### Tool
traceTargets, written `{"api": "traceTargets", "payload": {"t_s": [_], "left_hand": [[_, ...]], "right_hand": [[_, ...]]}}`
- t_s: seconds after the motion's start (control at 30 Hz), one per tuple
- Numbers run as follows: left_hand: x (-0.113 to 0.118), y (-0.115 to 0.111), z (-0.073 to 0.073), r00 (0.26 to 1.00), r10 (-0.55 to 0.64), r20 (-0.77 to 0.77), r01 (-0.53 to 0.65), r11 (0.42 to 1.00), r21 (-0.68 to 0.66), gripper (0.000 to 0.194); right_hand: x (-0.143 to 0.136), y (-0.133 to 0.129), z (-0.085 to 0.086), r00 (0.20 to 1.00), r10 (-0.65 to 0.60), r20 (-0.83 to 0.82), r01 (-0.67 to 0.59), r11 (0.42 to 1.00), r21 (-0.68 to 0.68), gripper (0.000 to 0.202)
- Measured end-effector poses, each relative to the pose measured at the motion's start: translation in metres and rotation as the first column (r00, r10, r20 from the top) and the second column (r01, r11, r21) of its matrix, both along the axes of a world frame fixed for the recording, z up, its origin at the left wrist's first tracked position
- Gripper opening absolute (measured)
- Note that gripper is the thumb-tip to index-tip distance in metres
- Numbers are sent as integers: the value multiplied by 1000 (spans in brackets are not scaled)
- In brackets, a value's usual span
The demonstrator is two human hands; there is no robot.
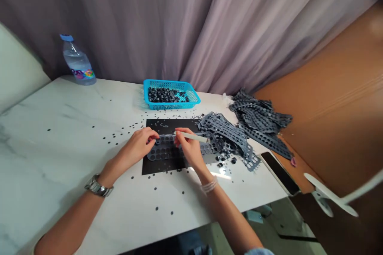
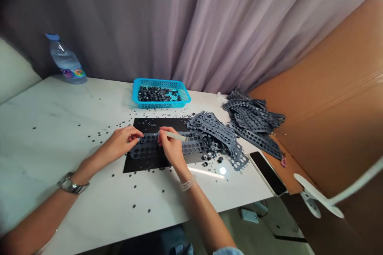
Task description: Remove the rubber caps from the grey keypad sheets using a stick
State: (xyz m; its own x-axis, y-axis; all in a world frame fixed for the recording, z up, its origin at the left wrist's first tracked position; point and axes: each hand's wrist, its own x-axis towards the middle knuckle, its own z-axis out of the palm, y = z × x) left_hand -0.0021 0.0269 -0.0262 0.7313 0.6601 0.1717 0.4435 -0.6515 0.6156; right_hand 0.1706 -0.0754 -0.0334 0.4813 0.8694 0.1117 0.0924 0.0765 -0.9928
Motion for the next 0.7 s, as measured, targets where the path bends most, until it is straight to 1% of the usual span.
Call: {"api": "traceTargets", "payload": {"t_s": [0.1,0.17,0.27,0.37,0.47,0.57,0.7], "left_hand": [[-2,-4,-5,1000,-11,-28,11,1000,11,25],[-2,-6,-8,999,-27,-43,28,999,31,27],[1,-10,-10,997,-33,-72,37,997,62,24],[3,-13,-9,994,-4,-110,13,997,77,23],[5,-15,-6,991,4,-135,5,997,71,24],[5,-18,-3,989,14,-147,-3,997,74,23],[7,-22,-2,985,51,-167,-30,992,125,22]], "right_hand": [[-5,12,-4,1000,10,19,-10,1000,2,31],[-9,13,-7,995,11,103,-8,1000,-30,36],[-15,10,-10,969,55,243,-32,995,-95,41],[-18,8,-10,940,107,324,-60,987,-151,39],[-20,9,-10,918,136,372,-75,982,-174,37],[-21,10,-9,898,153,413,-89,981,-171,36],[-22,9,-8,881,166,444,-113,983,-143,35]]}}
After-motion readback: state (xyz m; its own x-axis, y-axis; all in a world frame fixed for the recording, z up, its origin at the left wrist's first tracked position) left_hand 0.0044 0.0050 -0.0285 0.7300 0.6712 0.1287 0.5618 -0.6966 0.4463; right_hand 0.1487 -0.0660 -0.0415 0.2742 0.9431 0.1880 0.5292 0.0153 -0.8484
